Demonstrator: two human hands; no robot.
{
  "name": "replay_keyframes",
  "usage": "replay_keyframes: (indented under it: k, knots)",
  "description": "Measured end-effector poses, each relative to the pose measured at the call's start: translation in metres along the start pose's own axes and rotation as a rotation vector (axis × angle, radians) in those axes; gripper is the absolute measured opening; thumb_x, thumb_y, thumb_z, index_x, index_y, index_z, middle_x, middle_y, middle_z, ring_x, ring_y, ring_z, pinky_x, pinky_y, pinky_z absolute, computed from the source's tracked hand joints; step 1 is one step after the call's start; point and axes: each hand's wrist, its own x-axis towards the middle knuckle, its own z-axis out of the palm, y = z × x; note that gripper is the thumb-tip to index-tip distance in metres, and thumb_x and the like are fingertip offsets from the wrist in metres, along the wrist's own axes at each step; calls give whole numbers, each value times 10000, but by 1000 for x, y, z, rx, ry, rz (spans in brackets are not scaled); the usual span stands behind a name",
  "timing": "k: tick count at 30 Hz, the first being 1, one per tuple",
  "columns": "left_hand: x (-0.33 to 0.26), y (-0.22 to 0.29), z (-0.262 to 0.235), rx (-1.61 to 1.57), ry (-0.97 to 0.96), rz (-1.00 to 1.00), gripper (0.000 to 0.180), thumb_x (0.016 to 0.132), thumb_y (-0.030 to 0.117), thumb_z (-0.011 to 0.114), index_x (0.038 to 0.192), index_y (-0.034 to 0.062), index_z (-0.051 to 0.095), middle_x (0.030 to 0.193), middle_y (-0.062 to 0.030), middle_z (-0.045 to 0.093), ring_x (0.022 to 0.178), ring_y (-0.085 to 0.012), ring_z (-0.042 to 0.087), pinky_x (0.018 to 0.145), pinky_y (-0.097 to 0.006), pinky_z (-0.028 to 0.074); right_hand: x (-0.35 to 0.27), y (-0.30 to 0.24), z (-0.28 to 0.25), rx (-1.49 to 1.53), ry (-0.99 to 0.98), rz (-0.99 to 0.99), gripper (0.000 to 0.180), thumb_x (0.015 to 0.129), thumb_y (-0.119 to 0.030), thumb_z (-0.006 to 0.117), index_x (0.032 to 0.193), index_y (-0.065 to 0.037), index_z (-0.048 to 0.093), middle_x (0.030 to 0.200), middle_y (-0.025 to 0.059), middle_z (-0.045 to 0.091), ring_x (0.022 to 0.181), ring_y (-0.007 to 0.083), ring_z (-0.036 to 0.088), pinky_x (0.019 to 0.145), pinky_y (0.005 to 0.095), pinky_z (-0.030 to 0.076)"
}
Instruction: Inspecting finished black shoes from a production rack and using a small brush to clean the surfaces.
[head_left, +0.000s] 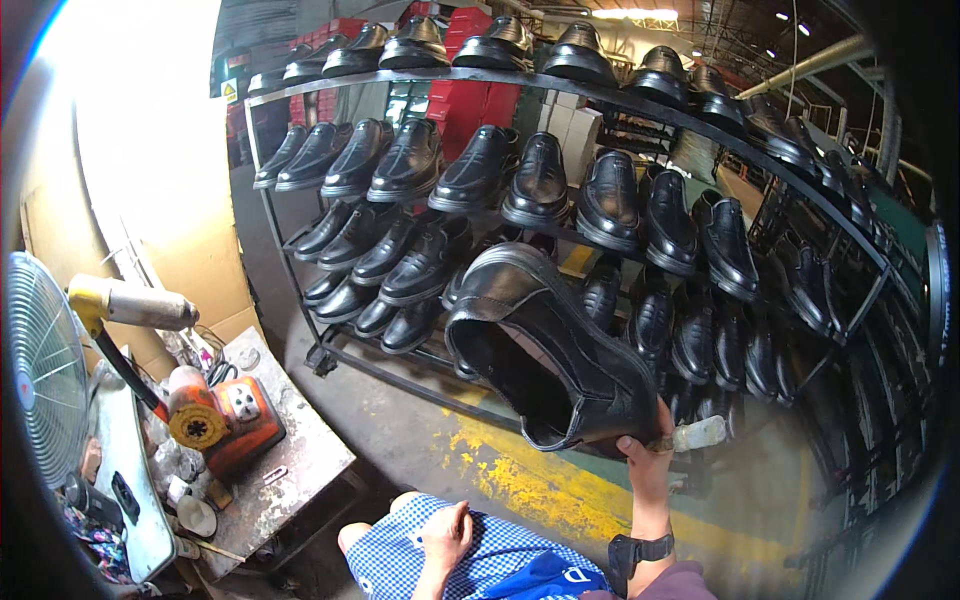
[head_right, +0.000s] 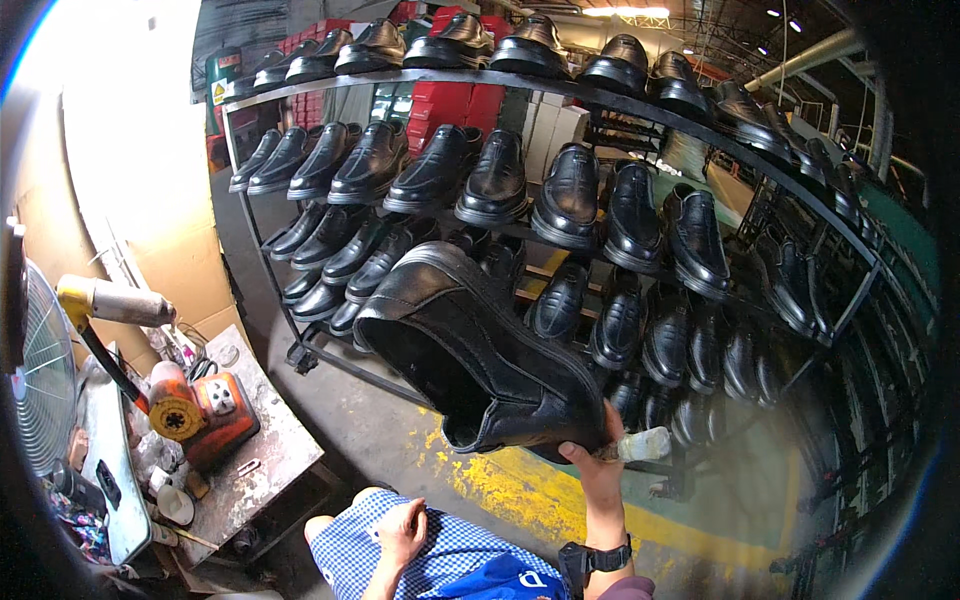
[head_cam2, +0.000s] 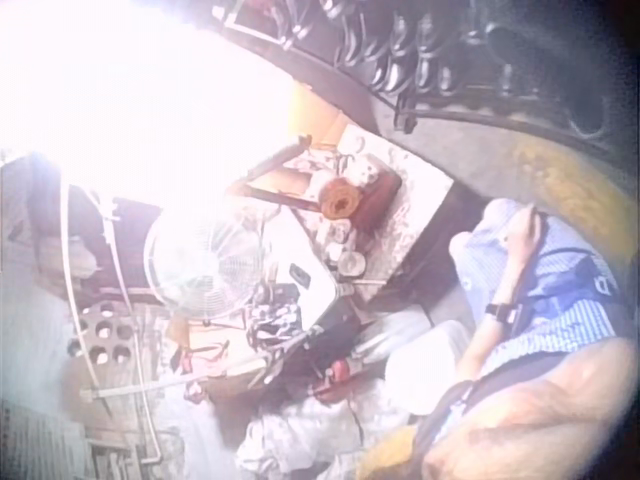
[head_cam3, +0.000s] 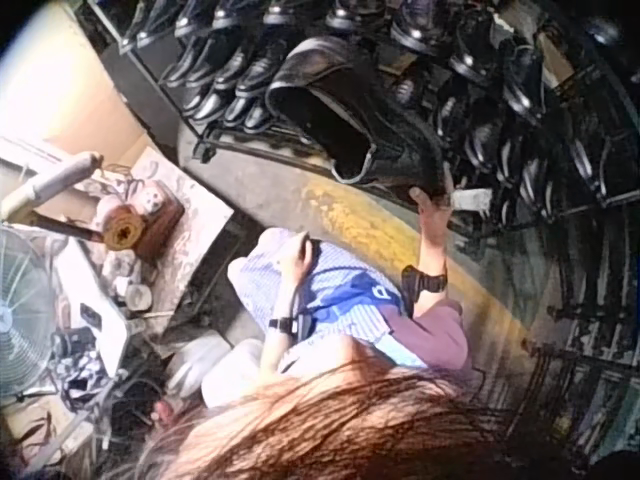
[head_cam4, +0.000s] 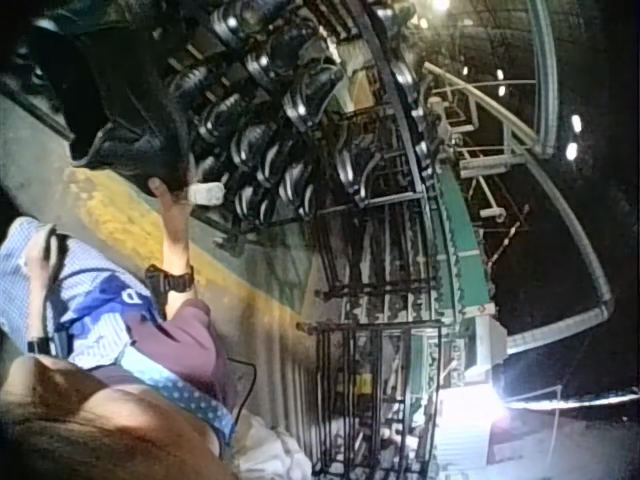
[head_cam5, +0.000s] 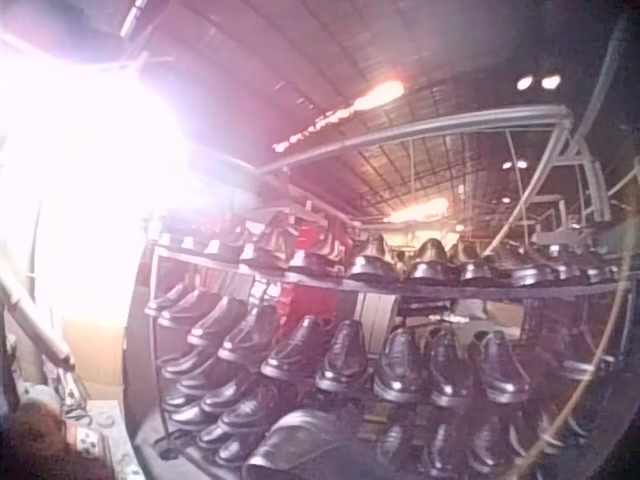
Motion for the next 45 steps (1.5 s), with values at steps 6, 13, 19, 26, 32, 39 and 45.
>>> replay_keyframes:
  k: [6,13,19,26,32,39,45]
  knots:
    - [1,1,0,5,-48,-35,177,740,93,614,915,66,616,747,-112,622,668,-265,606,594,-348,486,5,6,0,186,7,79,651,673,-100,687,1255,-7,411,1100,90,550,927,173,570,786,287,483]
    - [0,1,2,-4,-12,-10,183,733,81,607,915,67,616,764,-111,629,683,-266,611,616,-341,490,9,15,-21,653,76,312,302,791,-267,616,1034,-107,533,772,56,580,365,117,411,305,234,315]
    - [0,2,4,-11,19,-1,164,732,79,606,895,58,614,722,-112,615,660,-268,601,600,-346,481,26,-8,-53,444,350,71,389,844,-494,491,826,-114,570,553,13,512,318,102,333,314,227,267]
    - [1,4,2,12,1,-6,151,740,72,600,887,46,624,722,-108,623,659,-258,610,600,-332,481,59,-55,-76,132,716,-214,408,781,-246,669,1130,-100,516,879,19,568,517,80,458,373,208,280]
    - [0,3,3,10,-16,-10,159,729,57,595,885,38,623,715,-113,624,659,-251,614,604,-328,479,71,-68,-100,120,860,-106,381,757,-192,684,1103,-97,555,890,-3,559,504,41,361,365,195,201]
    - [0,1,1,0,-19,-10,153,733,52,591,883,31,618,724,-109,621,651,-254,603,605,-332,477,94,-91,-106,21,812,-242,309,762,-215,696,1017,-97,566,716,-34,493,373,41,264,349,198,203]
    - [-1,4,1,11,18,3,160,716,38,604,876,30,616,707,-107,616,631,-246,597,591,-323,475,138,-80,-147,-15,906,-157,456,731,-179,723,1122,-80,509,786,9,533,365,57,290,322,208,211]
